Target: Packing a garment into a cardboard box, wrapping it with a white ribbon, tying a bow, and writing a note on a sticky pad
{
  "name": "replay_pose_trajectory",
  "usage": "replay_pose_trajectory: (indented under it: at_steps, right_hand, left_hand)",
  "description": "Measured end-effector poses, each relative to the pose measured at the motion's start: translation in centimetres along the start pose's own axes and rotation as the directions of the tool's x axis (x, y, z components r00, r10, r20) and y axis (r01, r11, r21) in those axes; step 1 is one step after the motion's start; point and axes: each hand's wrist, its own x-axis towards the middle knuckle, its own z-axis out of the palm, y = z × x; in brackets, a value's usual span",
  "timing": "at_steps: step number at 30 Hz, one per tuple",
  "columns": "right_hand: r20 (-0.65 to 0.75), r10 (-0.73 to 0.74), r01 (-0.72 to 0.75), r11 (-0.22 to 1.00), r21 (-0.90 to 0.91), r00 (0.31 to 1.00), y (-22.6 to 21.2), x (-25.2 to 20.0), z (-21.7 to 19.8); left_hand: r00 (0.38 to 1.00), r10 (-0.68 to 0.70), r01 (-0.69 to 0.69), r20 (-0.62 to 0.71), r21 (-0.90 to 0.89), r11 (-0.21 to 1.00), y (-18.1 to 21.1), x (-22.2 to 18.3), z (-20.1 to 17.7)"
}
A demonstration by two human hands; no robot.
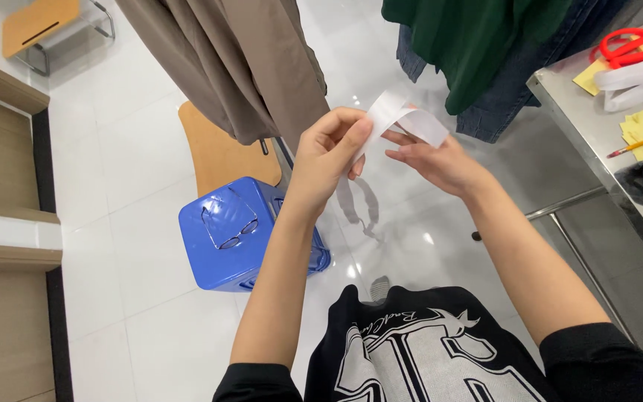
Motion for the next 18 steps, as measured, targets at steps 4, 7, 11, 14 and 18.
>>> replay_pose_trajectory:
  at_steps: [4, 7, 11, 14, 18]
  right_hand:
    - [0.245, 0.01, -0.019, 0.999, 0.037, 0.97, -3.1, -1.1, 0.0]
    - [0.336, 0.009, -0.069, 0.983, 0.169, 0.942, -1.7, -0.6, -3.8]
    - [0.253, 0.005, -0.107, 0.913, 0.395, 0.968, -3.0, -0.9, -6.4]
    - [0.123, 0.027, -0.08, 0.891, 0.447, 0.992, -6.2, -2.0, -4.4]
    - [-0.189, 0.135, -0.075, 0.953, 0.293, 0.973, -8.2, -2.0, -2.5]
  left_hand:
    - [0.999, -0.042, 0.042, 0.026, 0.004, 0.999, 0.0, 0.4, -0.8]
    - [0.999, -0.032, 0.031, 0.037, 0.028, 0.999, -0.4, 0.4, -2.0]
    - [0.981, -0.166, 0.148, 0.102, 0.163, 0.975, 0.7, 0.0, -3.2]
    - [0.943, -0.303, 0.253, 0.137, 0.295, 0.921, 0.7, -0.2, -3.9]
    - [0.904, -0.377, 0.304, 0.203, 0.316, 0.899, -1.3, -0.1, -4.6]
